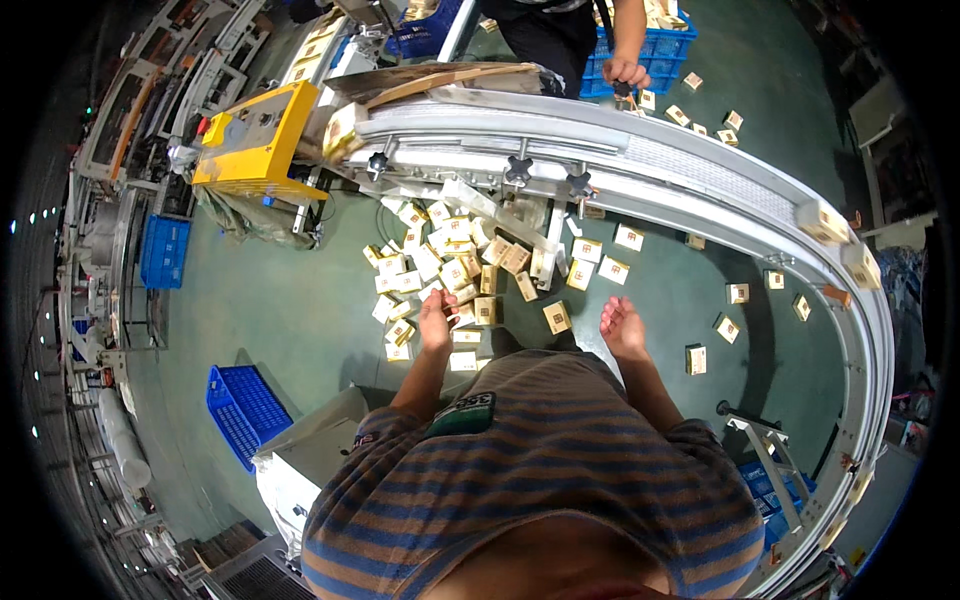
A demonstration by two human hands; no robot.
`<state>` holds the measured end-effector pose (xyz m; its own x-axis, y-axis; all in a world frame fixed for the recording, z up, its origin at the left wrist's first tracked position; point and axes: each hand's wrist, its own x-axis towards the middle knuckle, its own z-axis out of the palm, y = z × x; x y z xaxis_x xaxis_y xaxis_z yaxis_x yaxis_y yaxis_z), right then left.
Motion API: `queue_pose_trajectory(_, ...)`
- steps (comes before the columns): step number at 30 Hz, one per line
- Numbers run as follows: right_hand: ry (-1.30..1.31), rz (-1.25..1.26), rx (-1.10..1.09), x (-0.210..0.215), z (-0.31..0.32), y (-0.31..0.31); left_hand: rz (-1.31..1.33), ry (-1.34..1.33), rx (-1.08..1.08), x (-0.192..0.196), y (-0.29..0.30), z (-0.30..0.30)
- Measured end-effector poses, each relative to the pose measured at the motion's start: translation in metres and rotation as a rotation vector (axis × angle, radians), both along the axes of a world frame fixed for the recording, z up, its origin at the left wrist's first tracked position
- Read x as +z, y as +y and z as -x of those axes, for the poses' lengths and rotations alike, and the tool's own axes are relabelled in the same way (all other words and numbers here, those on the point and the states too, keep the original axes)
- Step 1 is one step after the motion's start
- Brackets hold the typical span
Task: The person picks up boxes from the floor and places them onto a conveyor belt, then takes boxes from the conveyor belt and places them into a larger cardboard box.
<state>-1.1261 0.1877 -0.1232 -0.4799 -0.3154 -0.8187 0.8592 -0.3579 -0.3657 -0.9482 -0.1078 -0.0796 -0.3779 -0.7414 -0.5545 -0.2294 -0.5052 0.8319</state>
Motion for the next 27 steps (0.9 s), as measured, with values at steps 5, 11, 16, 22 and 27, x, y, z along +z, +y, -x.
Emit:
queue_pose_trajectory(5, 0.153, -0.052, 0.202, 0.035, -0.002, -0.043, 0.696, 0.065, -0.151, 0.034, -0.083, 0.019)
queue_pose_trajectory(11, 0.327, 0.116, 0.258, 0.078, -0.006, -0.095, 1.476, -0.277, -0.362, 0.123, -0.174, 0.070)
queue_pose_trajectory(16, 0.291, -0.014, 0.276, 0.065, -0.023, -0.098, 1.732, -0.503, -0.422, 0.123, -0.247, 0.106)
queue_pose_trajectory(22, 0.172, -0.184, 0.262, 0.056, -0.034, -0.094, 1.586, -1.022, -0.684, 0.104, -0.266, 0.118)
queue_pose_trajectory(27, 0.063, -0.202, 0.168, 0.036, -0.049, -0.079, 0.875, -1.031, -1.221, 0.018, -0.176, -0.006)
